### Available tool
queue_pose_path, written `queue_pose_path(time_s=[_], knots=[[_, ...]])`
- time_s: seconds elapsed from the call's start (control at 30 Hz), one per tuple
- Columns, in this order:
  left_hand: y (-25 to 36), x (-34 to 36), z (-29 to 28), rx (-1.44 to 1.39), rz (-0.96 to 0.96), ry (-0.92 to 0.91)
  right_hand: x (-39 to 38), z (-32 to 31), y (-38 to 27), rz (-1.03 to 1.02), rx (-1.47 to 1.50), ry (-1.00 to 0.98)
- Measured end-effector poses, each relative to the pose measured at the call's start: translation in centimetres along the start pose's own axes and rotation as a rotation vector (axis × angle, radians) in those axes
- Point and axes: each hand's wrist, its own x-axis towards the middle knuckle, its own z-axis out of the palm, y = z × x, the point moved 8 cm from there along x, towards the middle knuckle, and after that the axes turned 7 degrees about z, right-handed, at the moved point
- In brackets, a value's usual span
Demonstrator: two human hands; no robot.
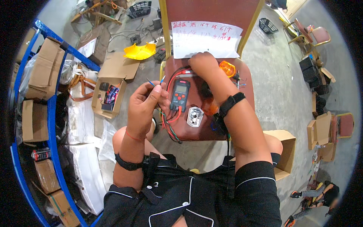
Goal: Testing and repairing turn signal components and wiring using a multimeter and tools.
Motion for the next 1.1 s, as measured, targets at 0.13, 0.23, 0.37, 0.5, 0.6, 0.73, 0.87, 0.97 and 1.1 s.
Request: queue_pose_path(time_s=[0.13,0.23,0.37,0.5,0.6,0.73,0.87,0.97,1.1], knots=[[0.7,0.1,-0.1,0.007,-0.001,0.033,0.3,-0.1,-0.1,-0.034,-0.024,0.054],[0.6,0.3,-0.3,0.008,-0.005,0.036,0.3,-0.7,-0.2,-0.065,0.006,0.185],[0.5,0.6,0.1,-0.021,-0.012,0.021,0.1,-0.6,0.2,-0.047,-0.009,0.200],[0.4,0.3,0.1,0.065,-0.006,0.021,-0.5,-0.8,0.0,-0.051,-0.001,0.230],[-0.4,0.2,-0.1,0.046,0.004,0.019,-0.8,0.0,-0.3,-0.057,-0.037,0.290],[-0.5,0.2,-0.1,0.012,0.011,-0.007,-1.1,-3.7,-1.2,-0.049,0.025,0.327],[-0.8,0.5,0.5,0.008,0.028,-0.086,-1.7,-7.4,-2.6,-0.088,0.119,0.306],[-0.9,0.5,1.1,0.051,0.015,-0.147,-2.8,-10.4,-3.0,-0.064,0.267,0.236],[-1.9,0.4,1.5,0.104,0.032,-0.235,-5.1,-9.5,-2.3,0.149,0.550,-0.008]])
